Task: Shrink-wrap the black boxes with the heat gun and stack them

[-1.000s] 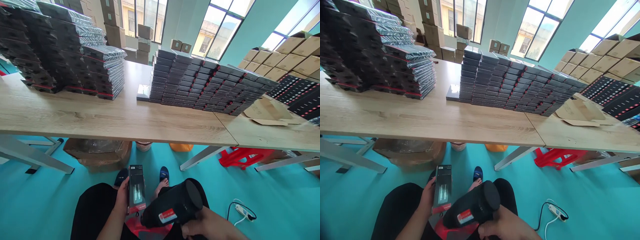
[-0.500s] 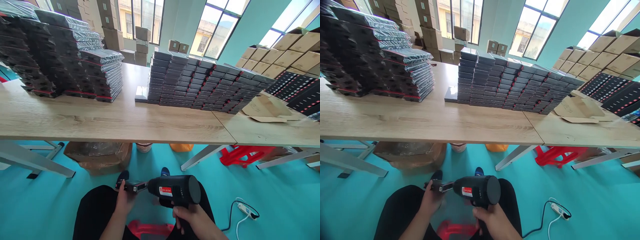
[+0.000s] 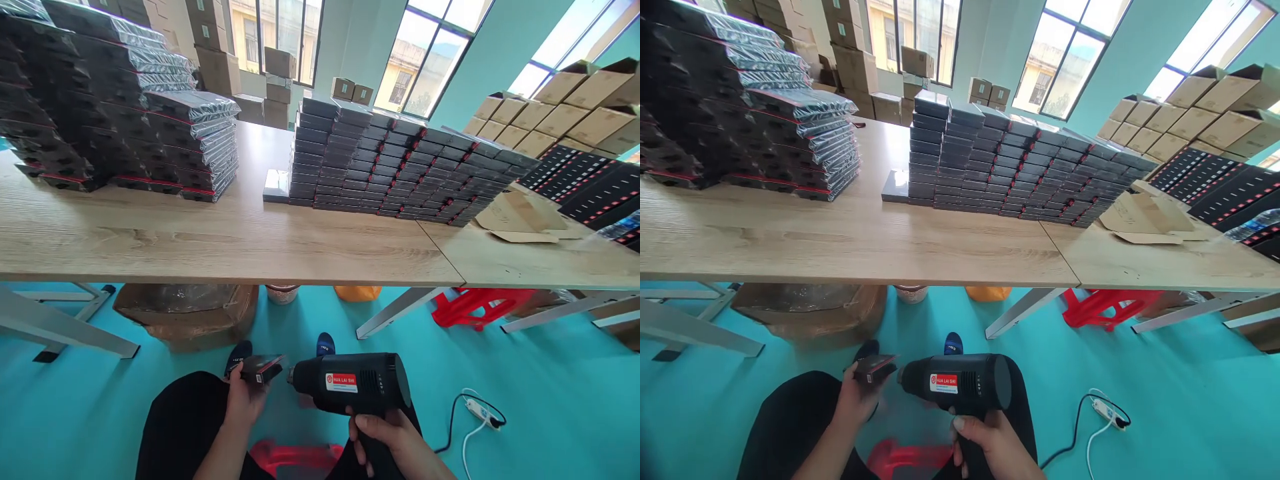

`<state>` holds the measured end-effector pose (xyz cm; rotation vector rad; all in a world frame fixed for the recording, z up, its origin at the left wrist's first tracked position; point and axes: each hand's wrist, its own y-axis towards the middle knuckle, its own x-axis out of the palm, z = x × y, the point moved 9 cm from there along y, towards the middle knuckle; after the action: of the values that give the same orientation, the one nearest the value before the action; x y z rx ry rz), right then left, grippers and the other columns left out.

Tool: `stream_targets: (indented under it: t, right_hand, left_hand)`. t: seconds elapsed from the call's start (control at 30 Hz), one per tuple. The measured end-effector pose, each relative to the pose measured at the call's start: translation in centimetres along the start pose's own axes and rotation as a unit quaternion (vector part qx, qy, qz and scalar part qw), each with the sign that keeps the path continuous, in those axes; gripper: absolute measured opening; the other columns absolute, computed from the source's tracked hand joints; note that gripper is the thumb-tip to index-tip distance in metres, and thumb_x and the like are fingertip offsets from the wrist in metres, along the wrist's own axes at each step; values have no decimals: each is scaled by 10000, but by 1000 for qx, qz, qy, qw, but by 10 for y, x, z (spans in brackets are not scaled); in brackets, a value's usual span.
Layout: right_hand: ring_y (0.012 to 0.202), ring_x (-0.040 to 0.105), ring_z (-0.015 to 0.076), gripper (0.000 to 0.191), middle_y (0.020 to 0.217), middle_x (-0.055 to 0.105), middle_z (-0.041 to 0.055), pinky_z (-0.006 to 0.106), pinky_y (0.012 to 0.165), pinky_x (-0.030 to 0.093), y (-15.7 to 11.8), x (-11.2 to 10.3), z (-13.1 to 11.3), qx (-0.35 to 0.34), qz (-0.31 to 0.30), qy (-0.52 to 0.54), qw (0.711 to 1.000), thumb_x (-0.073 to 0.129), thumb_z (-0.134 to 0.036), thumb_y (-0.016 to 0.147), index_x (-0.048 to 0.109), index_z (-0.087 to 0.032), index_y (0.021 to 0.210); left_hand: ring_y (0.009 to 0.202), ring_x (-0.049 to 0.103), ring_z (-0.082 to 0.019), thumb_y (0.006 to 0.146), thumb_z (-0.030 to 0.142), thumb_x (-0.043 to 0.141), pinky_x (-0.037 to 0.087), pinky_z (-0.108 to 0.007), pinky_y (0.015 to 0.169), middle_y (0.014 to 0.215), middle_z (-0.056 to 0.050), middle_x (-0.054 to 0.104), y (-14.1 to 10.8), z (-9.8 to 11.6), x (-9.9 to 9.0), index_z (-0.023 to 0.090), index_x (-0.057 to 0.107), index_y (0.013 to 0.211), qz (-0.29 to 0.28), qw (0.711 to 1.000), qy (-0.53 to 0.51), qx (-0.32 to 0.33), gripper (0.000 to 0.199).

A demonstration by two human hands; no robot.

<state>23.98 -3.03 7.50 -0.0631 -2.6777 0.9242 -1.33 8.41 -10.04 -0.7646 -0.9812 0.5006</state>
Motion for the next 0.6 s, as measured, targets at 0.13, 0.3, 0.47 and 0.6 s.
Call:
stream_targets:
  t: [0.13,0.3,0.47,0.6]
  right_hand:
    - [559,583,149,512,754,674,45,284,501,461,8,3,-7,-32,35,6,999,809,-525,694,697,-124,992]
    - [576,592,149,481,771,683,45,276,498,459,7,-7,-16,-29,42,6,999,798,-508,718,691,-120,982]
    - [577,578,143,515,767,668,39,270,495,434,-6,-20,-12,-1,21,-12,1000,798,-525,706,685,-121,1006]
    - [599,587,154,527,790,680,51,276,516,428,-12,-22,4,58,-2,-39,998,824,-527,667,692,-136,995]
  left_hand:
    - [737,746,-276,851,207,491,615,-420,641,806,-90,762,-11,-4,11,175,677,1000,-23,999,28,-11,241]
    - [626,712,-229,746,86,493,597,-358,609,695,-46,722,-15,-1,5,155,671,1022,-10,999,36,-24,336]
    - [591,691,-235,619,53,481,574,-355,583,665,-50,703,-7,-2,-2,154,675,1002,-17,999,24,-35,441]
    - [599,689,-250,580,72,498,576,-384,604,643,-46,682,-2,-8,-3,169,672,907,-27,998,29,-55,382]
